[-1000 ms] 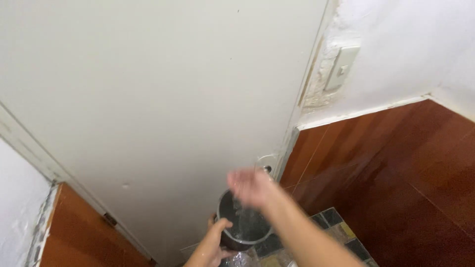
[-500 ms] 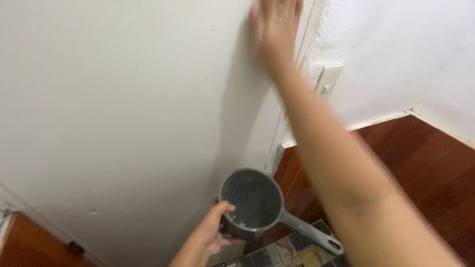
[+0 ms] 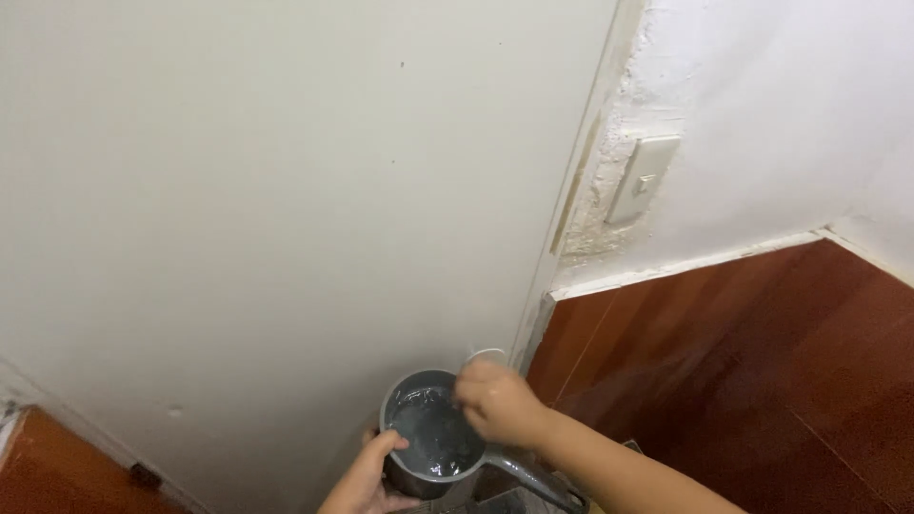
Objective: Scrubbing and rinsing a bathroom door with soapy water and a pitcher.
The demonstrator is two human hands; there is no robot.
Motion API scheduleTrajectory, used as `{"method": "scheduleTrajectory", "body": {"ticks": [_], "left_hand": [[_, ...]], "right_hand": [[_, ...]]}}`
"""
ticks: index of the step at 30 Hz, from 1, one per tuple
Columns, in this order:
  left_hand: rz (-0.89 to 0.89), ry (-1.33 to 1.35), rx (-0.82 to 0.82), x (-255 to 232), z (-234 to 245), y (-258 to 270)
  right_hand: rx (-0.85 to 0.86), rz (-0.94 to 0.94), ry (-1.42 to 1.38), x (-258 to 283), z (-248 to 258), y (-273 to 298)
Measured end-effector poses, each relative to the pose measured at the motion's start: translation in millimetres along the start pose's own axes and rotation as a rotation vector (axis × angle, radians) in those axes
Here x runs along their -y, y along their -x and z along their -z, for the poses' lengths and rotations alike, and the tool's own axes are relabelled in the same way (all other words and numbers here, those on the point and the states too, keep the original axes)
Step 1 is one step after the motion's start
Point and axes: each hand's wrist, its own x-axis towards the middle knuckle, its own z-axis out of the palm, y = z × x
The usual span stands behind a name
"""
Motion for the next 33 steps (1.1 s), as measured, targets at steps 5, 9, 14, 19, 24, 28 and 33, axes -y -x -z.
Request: {"method": "scheduleTrajectory", "body": {"ticks": [5,9,14,19,24,28,33], "left_hand": [[-0.112,0.008,-0.011,28,-1,-11],[-0.04,0.082,-0.105,57,7,-27],[-0.176,0.135,-0.153,137,59,-96],[-0.037,0.149,-0.204,25,44,56],[-0.132,0.201,-0.156,-16,43,106],[-0.171,0.355,-0.129,-18,58,103],[-0.161,0.332,-0.238,-7,68,109]], "right_hand": [[0.799,-0.611,-0.416,9,-73,-4],[0.793,-1.01,-0.485,-8,-154,21],[0.972,-1.313,-1.853,-33,-207,40],[0.249,-1.286,-1.968,67,-54,-118],[0.054,-0.289,-1.48,128,91,-270],[-0.261,0.182,-0.275,163,148,-323],[-0.199,0.245,0.716,122,92,-297]]}}
